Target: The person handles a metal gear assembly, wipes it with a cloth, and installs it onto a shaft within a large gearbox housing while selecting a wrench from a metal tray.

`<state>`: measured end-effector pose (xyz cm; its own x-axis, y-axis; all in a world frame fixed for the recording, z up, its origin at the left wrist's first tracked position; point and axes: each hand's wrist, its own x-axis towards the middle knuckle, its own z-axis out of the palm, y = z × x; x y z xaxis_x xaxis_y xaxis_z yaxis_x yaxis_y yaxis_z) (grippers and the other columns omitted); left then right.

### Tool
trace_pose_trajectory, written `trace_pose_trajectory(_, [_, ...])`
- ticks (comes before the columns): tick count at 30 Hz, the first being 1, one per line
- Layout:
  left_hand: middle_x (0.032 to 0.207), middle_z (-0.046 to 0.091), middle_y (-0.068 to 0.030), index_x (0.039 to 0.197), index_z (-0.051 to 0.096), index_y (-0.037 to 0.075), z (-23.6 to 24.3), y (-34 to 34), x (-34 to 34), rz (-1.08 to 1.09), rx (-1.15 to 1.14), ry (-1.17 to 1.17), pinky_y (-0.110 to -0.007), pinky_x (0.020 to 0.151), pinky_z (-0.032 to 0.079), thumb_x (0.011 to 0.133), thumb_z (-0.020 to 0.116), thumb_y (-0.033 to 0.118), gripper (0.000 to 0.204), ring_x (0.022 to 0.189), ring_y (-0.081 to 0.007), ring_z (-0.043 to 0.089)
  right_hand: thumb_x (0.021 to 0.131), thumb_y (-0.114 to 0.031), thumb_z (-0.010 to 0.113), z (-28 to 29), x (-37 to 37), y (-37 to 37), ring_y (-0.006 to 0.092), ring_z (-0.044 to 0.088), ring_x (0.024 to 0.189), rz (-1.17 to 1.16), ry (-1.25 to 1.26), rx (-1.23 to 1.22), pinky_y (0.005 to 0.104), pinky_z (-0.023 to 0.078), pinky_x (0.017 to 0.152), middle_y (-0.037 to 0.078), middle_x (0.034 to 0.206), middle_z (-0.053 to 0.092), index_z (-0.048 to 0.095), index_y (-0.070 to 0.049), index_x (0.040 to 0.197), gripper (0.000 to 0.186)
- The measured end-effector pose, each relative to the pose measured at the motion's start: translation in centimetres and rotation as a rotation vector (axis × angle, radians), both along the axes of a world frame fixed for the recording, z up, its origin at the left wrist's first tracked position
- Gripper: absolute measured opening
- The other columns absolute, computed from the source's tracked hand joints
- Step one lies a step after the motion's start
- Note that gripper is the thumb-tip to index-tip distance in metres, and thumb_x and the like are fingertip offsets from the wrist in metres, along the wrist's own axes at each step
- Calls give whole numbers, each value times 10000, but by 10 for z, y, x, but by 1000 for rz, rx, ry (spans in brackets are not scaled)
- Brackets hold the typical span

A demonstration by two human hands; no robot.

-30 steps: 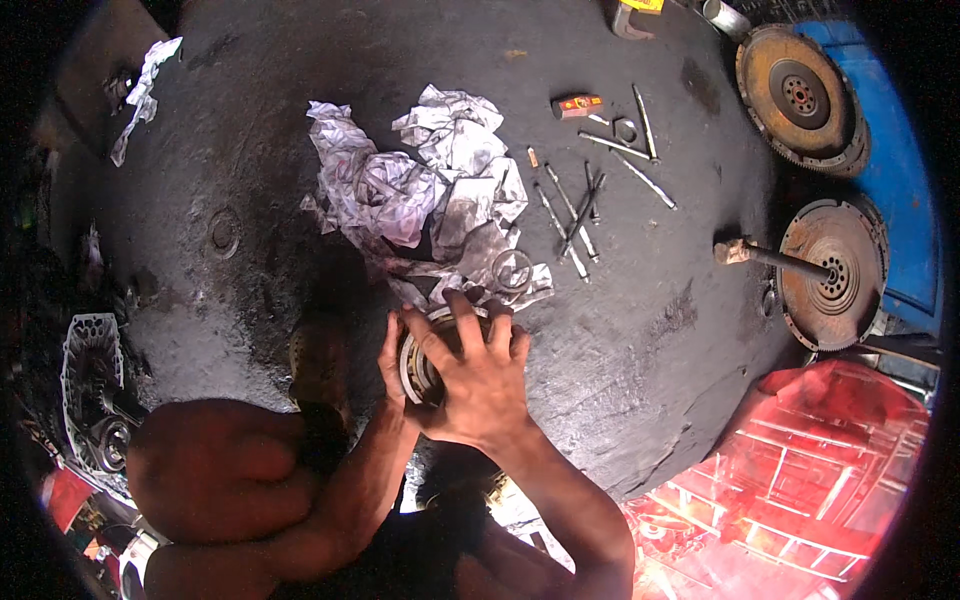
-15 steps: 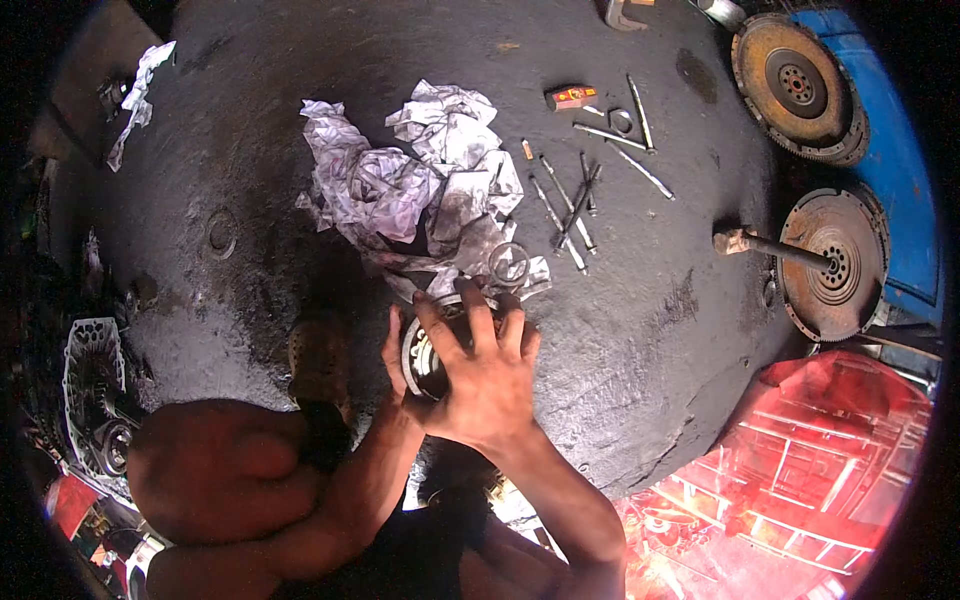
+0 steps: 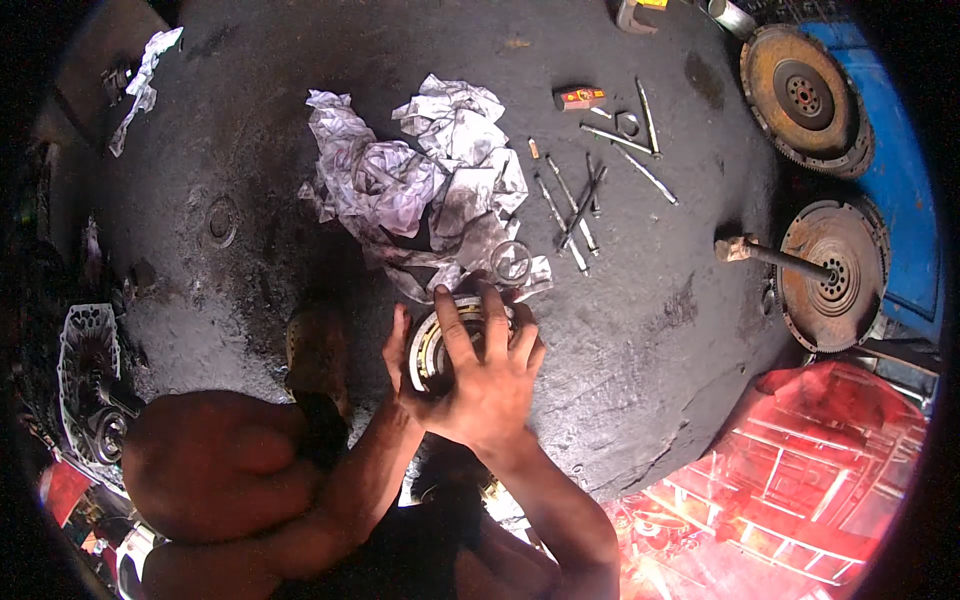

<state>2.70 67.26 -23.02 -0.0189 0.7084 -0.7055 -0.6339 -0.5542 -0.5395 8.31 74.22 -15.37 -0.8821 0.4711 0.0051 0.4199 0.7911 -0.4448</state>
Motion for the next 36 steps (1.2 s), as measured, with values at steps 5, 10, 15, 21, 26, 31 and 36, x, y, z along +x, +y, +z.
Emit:
trace_pose_trajectory(5, [1388,461,-166,1331,477,28,-28,-14,19,11,117,706,-451,1082,358,874,495,577,715,1261,-325,460,433,-353,806,-2,-4,-8,407,435,1119,-59,74,47,519,364,903,194,1301,442,552,-172,1301,922])
trace_pose_trajectory(10, [1281,548,-194,1321,455,-22,-29,-9,11,72,324,600,-448,1015,442,947,457,463,613,1150,-310,565,416,-303,803,-10,-4,14,405,461,1076,-42,145,-137,480,383,916,209,1272,461,574,-112,1253,889])
trace_pose_trajectory(15, [1169,621,-153,1292,495,7,-16,0,8,19,213,569,-397,930,513,955,456,436,547,1033,-256,633,393,-278,812,0,1,18,403,452,1082,-15,199,-100,502,395,917,191,1280,458,576,-121,1236,889])
trace_pose_trajectory(21, [1261,558,-203,1322,463,-1,-18,3,2,111,342,532,-463,1000,453,953,387,535,655,1127,-327,576,416,-280,821,12,0,29,401,440,1124,46,181,-145,512,385,941,177,1307,453,569,-138,1251,883])
trace_pose_trajectory(26, [1249,557,-204,1327,444,4,-17,0,8,116,373,510,-435,966,484,958,398,531,645,1128,-310,578,416,-270,801,-2,-3,21,396,465,1091,67,134,-90,491,390,932,178,1307,472,571,-117,1257,885])
trace_pose_trajectory(31, [1315,510,-205,1360,410,3,-15,-3,11,46,291,558,-451,1008,446,954,390,544,677,1183,-319,539,432,-268,785,0,-4,20,400,483,1081,105,70,-48,492,377,933,209,1308,482,551,-84,1287,906])
trace_pose_trajectory(36, [1292,521,-202,1365,396,-20,-10,-10,9,59,260,606,-429,1004,454,974,389,487,641,1179,-284,544,401,-363,798,-3,-7,9,372,468,1043,68,68,-42,477,397,897,131,1409,430,570,-203,1309,950])
